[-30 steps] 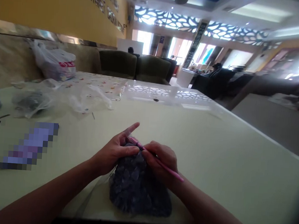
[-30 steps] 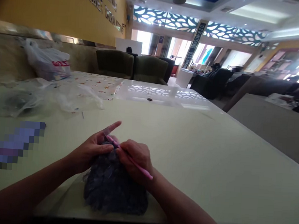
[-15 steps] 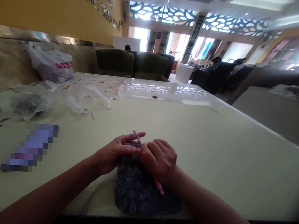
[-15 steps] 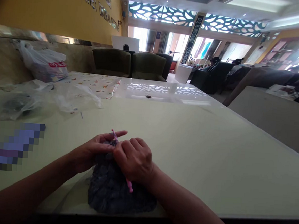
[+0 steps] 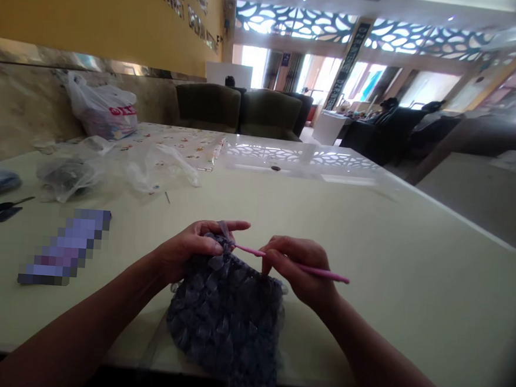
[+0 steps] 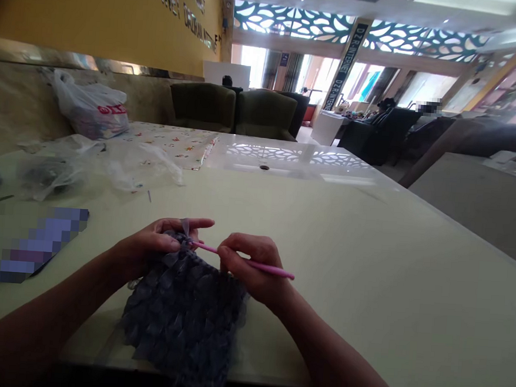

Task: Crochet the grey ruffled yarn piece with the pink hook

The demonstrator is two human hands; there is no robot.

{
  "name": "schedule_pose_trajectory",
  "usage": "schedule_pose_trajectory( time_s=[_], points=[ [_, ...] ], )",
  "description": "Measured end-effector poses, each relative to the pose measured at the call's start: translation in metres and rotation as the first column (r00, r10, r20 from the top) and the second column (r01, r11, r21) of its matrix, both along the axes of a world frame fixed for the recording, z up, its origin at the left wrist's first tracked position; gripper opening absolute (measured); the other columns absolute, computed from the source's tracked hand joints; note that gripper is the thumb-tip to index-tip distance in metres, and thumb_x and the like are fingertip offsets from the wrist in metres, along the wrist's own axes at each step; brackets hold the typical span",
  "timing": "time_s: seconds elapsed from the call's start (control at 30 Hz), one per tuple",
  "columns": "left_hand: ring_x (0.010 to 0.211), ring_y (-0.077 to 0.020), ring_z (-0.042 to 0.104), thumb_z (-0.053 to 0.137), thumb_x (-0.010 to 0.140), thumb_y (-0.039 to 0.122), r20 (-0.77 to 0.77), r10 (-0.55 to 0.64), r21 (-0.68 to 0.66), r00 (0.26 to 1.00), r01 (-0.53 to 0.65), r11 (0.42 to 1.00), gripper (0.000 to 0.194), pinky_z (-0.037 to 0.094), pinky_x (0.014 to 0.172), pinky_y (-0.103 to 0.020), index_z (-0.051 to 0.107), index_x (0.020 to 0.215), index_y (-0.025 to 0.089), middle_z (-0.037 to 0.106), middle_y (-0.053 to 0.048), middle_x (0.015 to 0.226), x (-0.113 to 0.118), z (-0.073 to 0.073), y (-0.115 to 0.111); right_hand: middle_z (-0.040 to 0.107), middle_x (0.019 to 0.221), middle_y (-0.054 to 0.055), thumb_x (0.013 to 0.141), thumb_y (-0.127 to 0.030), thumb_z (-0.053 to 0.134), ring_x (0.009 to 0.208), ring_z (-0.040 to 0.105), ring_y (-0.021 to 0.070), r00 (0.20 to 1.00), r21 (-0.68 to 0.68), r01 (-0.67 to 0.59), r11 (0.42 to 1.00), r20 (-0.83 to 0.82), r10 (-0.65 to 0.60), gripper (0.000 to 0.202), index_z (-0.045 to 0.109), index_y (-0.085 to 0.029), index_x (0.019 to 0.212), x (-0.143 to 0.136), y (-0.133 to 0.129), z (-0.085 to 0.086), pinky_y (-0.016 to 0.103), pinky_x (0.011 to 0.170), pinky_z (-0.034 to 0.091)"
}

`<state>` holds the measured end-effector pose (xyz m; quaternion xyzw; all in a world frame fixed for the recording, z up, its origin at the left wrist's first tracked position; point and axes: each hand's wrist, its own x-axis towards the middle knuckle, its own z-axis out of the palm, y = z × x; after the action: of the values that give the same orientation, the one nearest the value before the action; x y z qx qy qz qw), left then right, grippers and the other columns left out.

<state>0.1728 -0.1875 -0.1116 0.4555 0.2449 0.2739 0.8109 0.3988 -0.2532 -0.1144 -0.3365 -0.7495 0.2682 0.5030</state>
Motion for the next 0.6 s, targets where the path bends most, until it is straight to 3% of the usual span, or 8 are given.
schedule_pose_trajectory(
  time_s=[0.1,0.17,0.27,0.33,0.4,0.5,0.53,0.6],
  points=[
    [0.066,-0.0102,0.058,0.079,0.064,0.017,-0.027,0.018,0.028,0.999,-0.017,0.999,0.061,0.046,0.064,-0.02,0.068,0.124,0.018,0.066,-0.001,0.083,0.006,-0.004,-0.004,0.067,0.063,0.001,0.095,-0.022,0.054,0.057,0.059,0.0118,0.998,-0.069,-0.019,0.997,-0.058,0.015,0.024,0.064,-0.017,0.074,-0.001,0.004,-0.005,0.023,0.056,0.047],
    [0.07,-0.011,0.06,0.081,0.066,0.018,-0.068,0.061,0.081,0.996,-0.056,0.995,0.059,0.047,0.068,-0.021,0.068,0.124,0.021,0.068,-0.001,0.087,0.013,-0.008,-0.01,0.066,0.066,0.0,0.096,-0.026,0.055,0.058,0.059,0.0116,0.998,0.087,0.054,0.995,0.04,-0.058,0.022,0.063,-0.017,0.077,-0.007,0.005,-0.011,0.023,0.058,0.049],
    [0.099,-0.0204,0.064,0.08,0.072,0.021,-0.144,0.163,0.241,0.976,-0.125,0.962,0.054,0.047,0.09,-0.029,0.068,0.124,0.025,0.072,-0.005,0.108,0.025,-0.015,-0.024,0.064,0.066,0.001,0.094,-0.029,0.059,0.06,0.059,0.0128,0.909,0.474,0.19,0.86,0.247,-0.336,0.021,0.062,-0.018,0.077,-0.019,0.004,-0.019,0.028,0.07,0.051],
    [0.118,-0.0263,0.058,0.077,0.077,0.025,-0.178,0.25,0.383,0.952,-0.167,0.909,0.051,0.04,0.104,-0.035,0.067,0.126,0.025,0.069,-0.006,0.121,0.029,-0.016,-0.031,0.061,0.063,0.001,0.096,-0.029,0.057,0.058,0.057,0.0123,0.825,0.553,0.275,0.787,0.285,-0.488,0.022,0.061,-0.017,0.078,-0.024,0.002,-0.023,0.026,0.068,0.049],
    [0.125,-0.0284,0.053,0.073,0.082,0.029,-0.182,0.278,0.515,0.943,-0.149,0.844,0.048,0.035,0.109,-0.038,0.065,0.129,0.025,0.067,-0.006,0.127,0.028,-0.016,-0.033,0.062,0.064,0.0,0.097,-0.027,0.054,0.053,0.056,0.0099,0.828,0.449,0.35,0.822,0.263,-0.495,0.019,0.062,-0.017,0.083,-0.025,-0.001,-0.023,0.022,0.059,0.045],
    [0.124,-0.0283,0.054,0.052,0.096,0.036,-0.145,0.197,0.652,0.97,-0.056,0.756,0.037,0.036,0.109,-0.039,0.066,0.128,0.025,0.065,-0.007,0.131,0.021,-0.015,-0.024,0.066,0.07,-0.002,0.096,-0.024,0.056,0.055,0.058,0.008,0.91,0.225,0.371,0.901,0.104,-0.401,0.009,0.063,-0.019,0.092,-0.021,-0.005,-0.018,0.018,0.054,0.044],
    [0.124,-0.0281,0.054,0.044,0.099,0.036,-0.151,0.214,0.702,0.965,-0.048,0.711,0.038,0.036,0.109,-0.04,0.067,0.127,0.024,0.064,-0.007,0.132,0.019,-0.015,-0.018,0.066,0.069,-0.003,0.094,-0.024,0.057,0.055,0.058,0.0078,0.919,0.174,0.379,0.909,0.046,-0.392,0.008,0.063,-0.02,0.091,-0.019,-0.006,-0.016,0.017,0.054,0.044],
    [0.127,-0.0302,0.05,0.041,0.099,0.037,-0.209,0.377,0.804,0.902,-0.061,0.592,0.04,0.031,0.111,-0.044,0.069,0.124,0.022,0.061,-0.01,0.133,0.015,-0.017,-0.007,0.063,0.064,-0.004,0.092,-0.024,0.059,0.053,0.055,0.0076,0.915,0.12,0.402,0.908,-0.034,-0.401,0.009,0.063,-0.02,0.085,-0.016,-0.006,-0.011,0.017,0.051,0.042]
  ],
)
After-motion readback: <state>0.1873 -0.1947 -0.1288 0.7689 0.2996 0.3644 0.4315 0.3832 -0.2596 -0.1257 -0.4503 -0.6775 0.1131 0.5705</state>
